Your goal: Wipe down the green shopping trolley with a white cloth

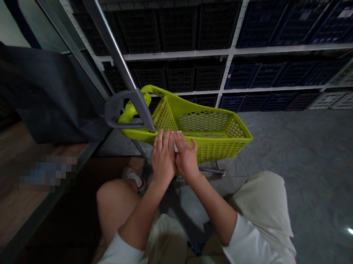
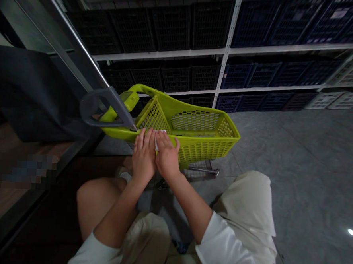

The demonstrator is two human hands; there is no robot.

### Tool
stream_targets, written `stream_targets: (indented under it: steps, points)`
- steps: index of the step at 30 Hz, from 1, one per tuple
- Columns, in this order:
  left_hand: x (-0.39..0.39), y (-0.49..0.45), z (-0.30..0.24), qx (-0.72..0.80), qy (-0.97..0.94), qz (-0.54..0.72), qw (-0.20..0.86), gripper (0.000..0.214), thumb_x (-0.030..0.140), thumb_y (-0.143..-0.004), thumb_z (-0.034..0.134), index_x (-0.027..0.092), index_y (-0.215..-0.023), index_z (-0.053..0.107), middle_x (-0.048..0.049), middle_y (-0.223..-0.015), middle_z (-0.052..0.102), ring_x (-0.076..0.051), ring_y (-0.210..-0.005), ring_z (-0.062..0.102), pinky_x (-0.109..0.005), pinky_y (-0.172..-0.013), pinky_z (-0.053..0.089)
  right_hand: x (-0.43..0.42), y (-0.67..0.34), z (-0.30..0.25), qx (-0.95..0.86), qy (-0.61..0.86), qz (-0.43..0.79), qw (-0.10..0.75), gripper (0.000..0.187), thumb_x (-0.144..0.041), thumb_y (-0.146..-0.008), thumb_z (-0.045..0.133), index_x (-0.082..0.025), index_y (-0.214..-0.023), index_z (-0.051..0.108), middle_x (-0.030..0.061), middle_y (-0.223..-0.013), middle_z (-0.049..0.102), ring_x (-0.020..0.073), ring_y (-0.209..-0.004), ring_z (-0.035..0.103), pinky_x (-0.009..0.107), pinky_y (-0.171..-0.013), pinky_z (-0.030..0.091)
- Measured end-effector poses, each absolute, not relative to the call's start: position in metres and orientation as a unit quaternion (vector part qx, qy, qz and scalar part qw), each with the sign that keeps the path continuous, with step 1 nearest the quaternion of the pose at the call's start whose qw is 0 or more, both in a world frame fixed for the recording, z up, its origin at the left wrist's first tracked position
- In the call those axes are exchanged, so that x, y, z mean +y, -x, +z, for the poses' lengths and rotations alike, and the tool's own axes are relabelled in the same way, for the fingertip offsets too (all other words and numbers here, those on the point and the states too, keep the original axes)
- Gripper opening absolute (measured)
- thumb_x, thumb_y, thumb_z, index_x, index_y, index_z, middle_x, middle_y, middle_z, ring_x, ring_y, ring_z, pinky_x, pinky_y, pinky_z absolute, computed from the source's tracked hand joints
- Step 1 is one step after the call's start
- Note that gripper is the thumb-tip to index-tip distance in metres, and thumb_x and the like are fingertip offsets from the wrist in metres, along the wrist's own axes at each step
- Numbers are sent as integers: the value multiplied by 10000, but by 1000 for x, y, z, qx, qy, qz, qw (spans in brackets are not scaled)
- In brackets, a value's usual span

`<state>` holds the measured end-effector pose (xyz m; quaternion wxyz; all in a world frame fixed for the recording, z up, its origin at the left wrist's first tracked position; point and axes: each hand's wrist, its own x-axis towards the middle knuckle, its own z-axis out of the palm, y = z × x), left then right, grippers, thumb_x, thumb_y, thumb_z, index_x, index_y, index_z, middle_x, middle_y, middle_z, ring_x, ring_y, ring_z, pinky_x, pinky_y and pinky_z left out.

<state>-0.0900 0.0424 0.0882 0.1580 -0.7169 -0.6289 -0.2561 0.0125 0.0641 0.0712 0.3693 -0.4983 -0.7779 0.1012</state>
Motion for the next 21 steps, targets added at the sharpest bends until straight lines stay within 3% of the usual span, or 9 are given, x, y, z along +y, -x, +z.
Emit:
stream_targets:
  steps: [5,13,21]
  points:
    - [41,91,89,-621,724,-251,164,631,158,-900,481,51,-1509,353,-185,-1578,403,-331,-1511,277,-521,-1229,277,65,-39,63,-794,504,58,335,769,-10,-776,358,-243,-1508,403,62,-1562,452,170,-1467,365,495,-1203,99]
    - [39,89,91,-623,728,-240,156,654,180,-897,499,25,-1513,340,-179,-1586,388,-331,-1517,257,-506,-1247,238,74,-121,35,-745,592,16,308,790,-14,-742,375,-256,-1492,428,58,-1548,473,180,-1451,396,498,-1195,127]
    - [42,87,84,-618,726,-255,164,643,190,-910,483,48,-1518,328,-182,-1591,381,-334,-1524,235,-530,-1235,259,63,-41,60,-743,573,48,343,677,-26,-822,351,-197,-1468,456,107,-1516,508,182,-1446,403,480,-1191,145]
